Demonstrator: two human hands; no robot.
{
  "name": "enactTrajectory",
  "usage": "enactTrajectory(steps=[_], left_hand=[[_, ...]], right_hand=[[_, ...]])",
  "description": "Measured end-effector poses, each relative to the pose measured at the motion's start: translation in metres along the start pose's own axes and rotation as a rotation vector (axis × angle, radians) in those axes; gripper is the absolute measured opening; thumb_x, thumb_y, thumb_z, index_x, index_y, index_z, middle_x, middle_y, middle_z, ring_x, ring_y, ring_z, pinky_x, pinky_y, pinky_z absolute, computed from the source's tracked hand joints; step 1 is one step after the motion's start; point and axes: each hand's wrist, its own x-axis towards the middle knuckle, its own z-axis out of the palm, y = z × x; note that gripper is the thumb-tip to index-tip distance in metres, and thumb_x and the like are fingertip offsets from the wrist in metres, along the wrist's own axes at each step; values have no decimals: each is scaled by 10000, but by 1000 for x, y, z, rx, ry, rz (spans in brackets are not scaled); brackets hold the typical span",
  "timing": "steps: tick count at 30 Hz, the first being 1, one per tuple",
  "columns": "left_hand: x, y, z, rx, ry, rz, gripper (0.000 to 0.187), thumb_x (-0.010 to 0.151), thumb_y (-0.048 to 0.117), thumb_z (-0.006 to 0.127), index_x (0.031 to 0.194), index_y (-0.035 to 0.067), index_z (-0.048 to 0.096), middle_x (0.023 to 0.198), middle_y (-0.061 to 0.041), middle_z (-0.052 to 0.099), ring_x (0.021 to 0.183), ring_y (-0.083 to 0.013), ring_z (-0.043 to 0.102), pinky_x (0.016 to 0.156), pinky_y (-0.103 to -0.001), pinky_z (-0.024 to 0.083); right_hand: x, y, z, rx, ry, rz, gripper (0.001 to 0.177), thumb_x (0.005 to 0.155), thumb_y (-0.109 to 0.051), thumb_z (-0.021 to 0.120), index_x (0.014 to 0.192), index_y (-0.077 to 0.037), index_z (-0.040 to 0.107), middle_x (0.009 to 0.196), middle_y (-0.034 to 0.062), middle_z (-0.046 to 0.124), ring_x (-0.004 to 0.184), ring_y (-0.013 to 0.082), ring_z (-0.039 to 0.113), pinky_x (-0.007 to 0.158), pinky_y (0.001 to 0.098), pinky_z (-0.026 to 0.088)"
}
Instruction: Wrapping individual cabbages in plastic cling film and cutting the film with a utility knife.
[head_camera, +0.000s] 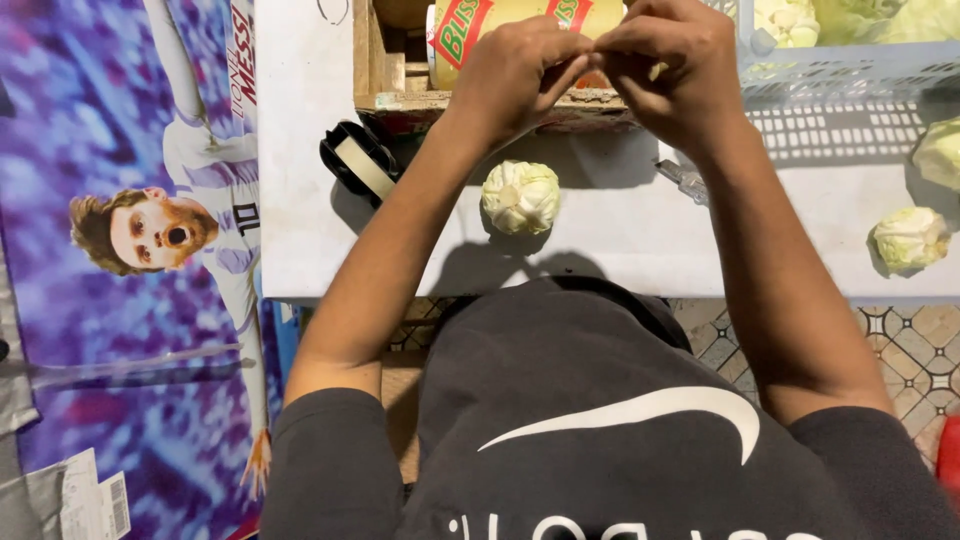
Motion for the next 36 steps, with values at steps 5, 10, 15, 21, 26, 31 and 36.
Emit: enactTrajectory(steps=[5, 10, 15, 21, 26, 31, 36], left_hand=[[3, -1, -7, -30, -4, 13, 221, 1041, 262, 618, 897, 134, 727, 729, -25, 690, 647, -228, 631, 528, -375, 433], [10, -2, -14, -22, -41, 6, 233, 1019, 281, 628, 853, 147, 722, 678, -34, 702, 584, -252, 632, 502, -398, 412], [16, -6, -17, -32, -114, 45, 293, 1026, 252, 639, 786, 105, 722, 661, -14, 687, 552, -255, 607, 482, -405, 414], [20, -10, -28, 16, -128, 10, 273, 1034, 282, 653, 852, 114, 767, 681, -10, 703, 571, -235, 620, 469, -403, 419], [30, -18, -24, 41, -91, 56, 270, 1029, 266, 670, 815, 118, 743, 656, -7, 694, 539, -210, 618, 435, -374, 425], [43, -13, -28, -49, -88, 86, 307, 1035, 228, 655, 757, 102, 689, 621, -8, 653, 513, -195, 591, 457, -357, 414], [56, -9, -36, -15, -9, 100, 230, 1017, 258, 661, 841, 130, 736, 700, -3, 716, 575, -204, 643, 474, -365, 428]], right_hand=[[-12, 3, -14, 396, 265, 258, 200, 1191, 101, 627, 993, 75, 639, 855, 151, 647, 731, 211, 626, 666, 338, 505], [-40, 12, 20, 414, -92, 622, 132, 1115, -53, 590, 991, -59, 636, 763, 33, 605, 685, 104, 563, 636, 246, 477], [-81, 22, 114, 54, -827, 1064, 940, 875, -678, 589, 1529, -31, 394, 1544, 241, 458, 1370, 436, 490, 1056, 499, 440], [-88, -12, 146, 291, -563, 1261, 670, 763, -586, 699, 1236, -122, 598, 1135, 123, 728, 916, 266, 706, 644, 387, 562], [-107, -5, 157, 437, -367, 1192, 521, 729, -413, 782, 1128, -124, 614, 1011, 65, 695, 895, 182, 639, 714, 328, 498], [-118, 24, 156, 1060, -9, 1278, 448, 827, -103, 645, 1258, -100, 522, 1060, 135, 623, 868, 230, 648, 660, 333, 560], [-72, 0, 105, 1520, 29, 1353, 1072, 583, -773, 658, 1466, -183, 517, 1414, 105, 617, 1277, 320, 607, 993, 496, 535]])
